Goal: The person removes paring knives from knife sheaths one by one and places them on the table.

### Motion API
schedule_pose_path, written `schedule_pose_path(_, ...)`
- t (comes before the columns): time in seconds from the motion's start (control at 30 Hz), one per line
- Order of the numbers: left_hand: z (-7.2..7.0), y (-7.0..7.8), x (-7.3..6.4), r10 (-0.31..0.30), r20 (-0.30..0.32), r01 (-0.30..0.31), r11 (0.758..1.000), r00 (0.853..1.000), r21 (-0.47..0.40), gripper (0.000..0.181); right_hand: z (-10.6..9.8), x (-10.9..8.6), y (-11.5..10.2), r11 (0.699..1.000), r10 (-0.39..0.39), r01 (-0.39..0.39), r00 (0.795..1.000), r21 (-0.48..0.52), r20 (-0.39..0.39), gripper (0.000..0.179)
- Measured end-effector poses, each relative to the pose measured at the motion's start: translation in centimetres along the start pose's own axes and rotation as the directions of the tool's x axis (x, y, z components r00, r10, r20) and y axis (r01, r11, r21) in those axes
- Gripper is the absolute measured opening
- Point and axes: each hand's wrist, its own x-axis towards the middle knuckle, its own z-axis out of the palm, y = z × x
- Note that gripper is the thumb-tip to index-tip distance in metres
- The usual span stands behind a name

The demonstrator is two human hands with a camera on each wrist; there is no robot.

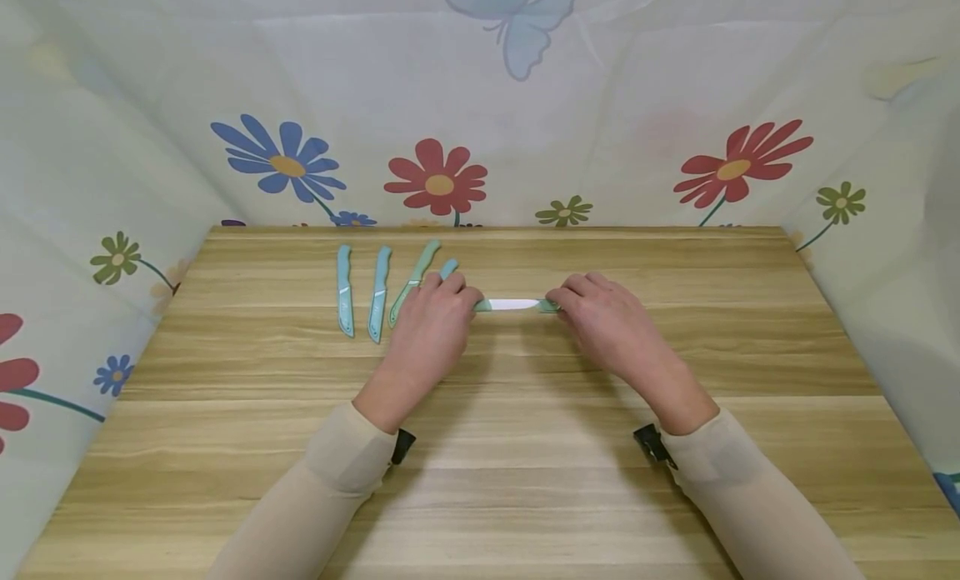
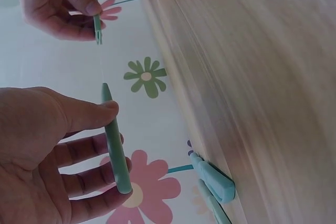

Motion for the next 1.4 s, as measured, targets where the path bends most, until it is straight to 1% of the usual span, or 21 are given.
schedule_pose_path(0.3, 0.0, 0.0, -0.1, -0.024, 0.005, 0.024, 1.0, 1.0, -0.006, 0.019, -0.4, -0.3, 0.1, 0.999, 0.037, -0.037, 0.999, 0.01, 0.013, 0.023)
schedule_pose_path(0.43, -0.1, 0.1, -0.1, -0.03, 0.002, 0.03, 0.999, 1.0, -0.015, 0.019, -0.6, -0.4, 0.3, 0.998, 0.059, -0.06, 0.998, 0.017, 0.031, 0.024)
schedule_pose_path(0.57, -0.1, 0.3, -0.2, -0.035, 0.0, 0.035, 0.999, 0.999, -0.023, 0.019, -0.8, -0.5, 0.6, 0.995, 0.1, -0.101, 0.993, 0.02, 0.065, 0.026)
schedule_pose_path(0.73, -0.1, 0.6, -0.1, -0.036, -0.001, 0.036, 0.999, 0.999, -0.03, 0.017, -1.2, -0.8, 1.2, 0.985, 0.161, -0.166, 0.981, 0.038, 0.109, 0.026)
schedule_pose_path(1.0, 0.0, 2.0, 0.4, -0.034, 0.026, 0.034, 0.999, 0.999, 0.013, 0.018, -1.7, -1.4, 1.7, 0.967, 0.245, -0.252, 0.96, 0.04, 0.136, 0.023)
schedule_pose_path(1.13, -0.1, 2.9, 0.7, -0.019, 0.022, 0.019, 1.0, 1.0, 0.023, 0.017, -2.0, -1.8, 2.1, 0.958, 0.275, -0.284, 0.95, 0.049, 0.145, 0.023)
schedule_pose_path(1.27, 0.2, 3.8, 1.0, -0.005, 0.022, 0.005, 1.0, 1.0, 0.024, 0.014, -2.2, -2.1, 2.5, 0.943, 0.313, -0.326, 0.936, 0.058, 0.163, 0.023)
schedule_pose_path(1.33, 0.4, 4.3, 1.2, -0.008, 0.036, 0.008, 1.0, 0.999, 0.02, 0.013, -2.3, -2.3, 2.6, 0.935, 0.333, -0.348, 0.927, 0.063, 0.174, 0.023)
schedule_pose_path(1.4, 0.6, 4.8, 1.4, -0.018, 0.064, 0.017, 1.0, 0.998, 0.014, 0.013, -2.3, -2.4, 2.8, 0.928, 0.351, -0.367, 0.919, 0.065, 0.181, 0.022)
